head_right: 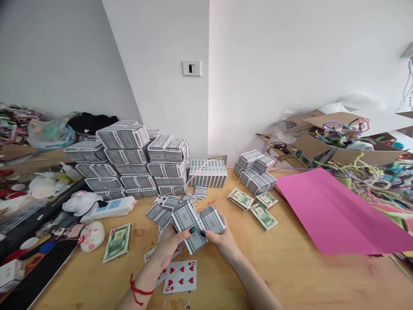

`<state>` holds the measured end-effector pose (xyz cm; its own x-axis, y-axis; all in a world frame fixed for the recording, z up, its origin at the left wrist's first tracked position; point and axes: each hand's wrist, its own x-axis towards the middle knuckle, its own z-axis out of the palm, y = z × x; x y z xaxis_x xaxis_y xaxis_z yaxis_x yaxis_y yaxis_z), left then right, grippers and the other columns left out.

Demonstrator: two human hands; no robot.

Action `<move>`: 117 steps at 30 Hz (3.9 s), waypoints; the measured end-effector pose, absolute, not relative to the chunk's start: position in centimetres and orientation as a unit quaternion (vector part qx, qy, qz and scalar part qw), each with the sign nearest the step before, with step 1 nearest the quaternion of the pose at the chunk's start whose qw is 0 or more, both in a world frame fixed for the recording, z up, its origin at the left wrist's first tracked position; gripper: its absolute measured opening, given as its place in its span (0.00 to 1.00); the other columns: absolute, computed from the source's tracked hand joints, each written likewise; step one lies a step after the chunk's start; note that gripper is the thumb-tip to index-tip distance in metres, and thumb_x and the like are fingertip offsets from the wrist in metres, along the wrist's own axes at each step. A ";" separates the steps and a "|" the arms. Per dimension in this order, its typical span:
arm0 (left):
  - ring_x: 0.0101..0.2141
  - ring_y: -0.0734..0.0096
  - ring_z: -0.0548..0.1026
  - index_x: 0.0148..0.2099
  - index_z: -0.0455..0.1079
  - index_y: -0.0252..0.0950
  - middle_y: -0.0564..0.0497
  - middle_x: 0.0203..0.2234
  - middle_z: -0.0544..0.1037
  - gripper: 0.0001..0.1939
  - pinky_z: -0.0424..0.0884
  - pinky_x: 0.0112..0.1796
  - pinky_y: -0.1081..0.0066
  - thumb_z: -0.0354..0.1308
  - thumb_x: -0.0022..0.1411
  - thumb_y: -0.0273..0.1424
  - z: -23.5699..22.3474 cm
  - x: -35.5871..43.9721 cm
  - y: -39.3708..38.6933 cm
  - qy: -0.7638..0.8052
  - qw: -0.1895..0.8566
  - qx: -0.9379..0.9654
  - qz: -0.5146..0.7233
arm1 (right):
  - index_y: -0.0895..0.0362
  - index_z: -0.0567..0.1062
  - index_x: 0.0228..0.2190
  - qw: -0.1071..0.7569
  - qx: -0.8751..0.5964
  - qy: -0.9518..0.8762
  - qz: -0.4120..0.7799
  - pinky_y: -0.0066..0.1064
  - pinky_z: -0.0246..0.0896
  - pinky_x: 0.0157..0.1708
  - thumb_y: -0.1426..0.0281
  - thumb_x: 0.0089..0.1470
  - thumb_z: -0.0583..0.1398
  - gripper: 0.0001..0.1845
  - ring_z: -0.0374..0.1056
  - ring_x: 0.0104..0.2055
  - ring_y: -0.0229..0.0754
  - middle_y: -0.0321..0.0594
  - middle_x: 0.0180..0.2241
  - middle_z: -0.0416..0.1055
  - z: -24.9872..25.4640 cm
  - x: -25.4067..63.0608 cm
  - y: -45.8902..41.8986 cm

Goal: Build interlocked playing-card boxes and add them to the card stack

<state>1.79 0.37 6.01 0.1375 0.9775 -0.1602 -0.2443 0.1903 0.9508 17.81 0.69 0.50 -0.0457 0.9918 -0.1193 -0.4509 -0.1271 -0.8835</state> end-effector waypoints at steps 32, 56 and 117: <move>0.53 0.53 0.64 0.57 0.61 0.39 0.46 0.56 0.63 0.27 0.65 0.48 0.61 0.53 0.56 0.41 4.0 0.2 1.3 0.351 0.675 0.419 0.495 | 0.45 0.53 0.56 0.517 -0.398 -0.282 0.703 0.36 0.63 0.32 0.56 0.49 0.58 0.34 0.71 0.35 0.46 0.39 0.41 0.72 2.2 19.0 0.7; 0.37 0.65 0.70 0.49 0.63 0.41 0.49 0.37 0.72 0.16 0.66 0.38 0.68 0.42 0.63 0.40 3.5 1.4 0.6 0.491 0.434 0.649 0.387 | 0.51 0.64 0.35 0.562 -0.441 -0.303 0.631 0.28 0.56 0.27 0.61 0.41 0.65 0.20 0.62 0.27 0.38 0.31 0.26 0.66 1.6 19.3 1.2; 0.49 0.57 0.65 0.55 0.53 0.40 0.43 0.50 0.64 0.30 0.64 0.48 0.61 0.58 0.52 0.39 4.9 1.2 -0.4 0.383 0.496 0.586 0.513 | 0.48 0.55 0.54 0.503 -0.373 -0.306 0.716 0.41 0.58 0.45 0.56 0.48 0.58 0.33 0.68 0.43 0.48 0.38 0.42 0.70 3.0 18.9 0.2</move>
<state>1.16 -0.38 4.91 0.1800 0.9584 0.2213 -0.0596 -0.2139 0.9750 18.86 0.17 2.97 -0.2145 0.9502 -0.2262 -0.4928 -0.3052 -0.8149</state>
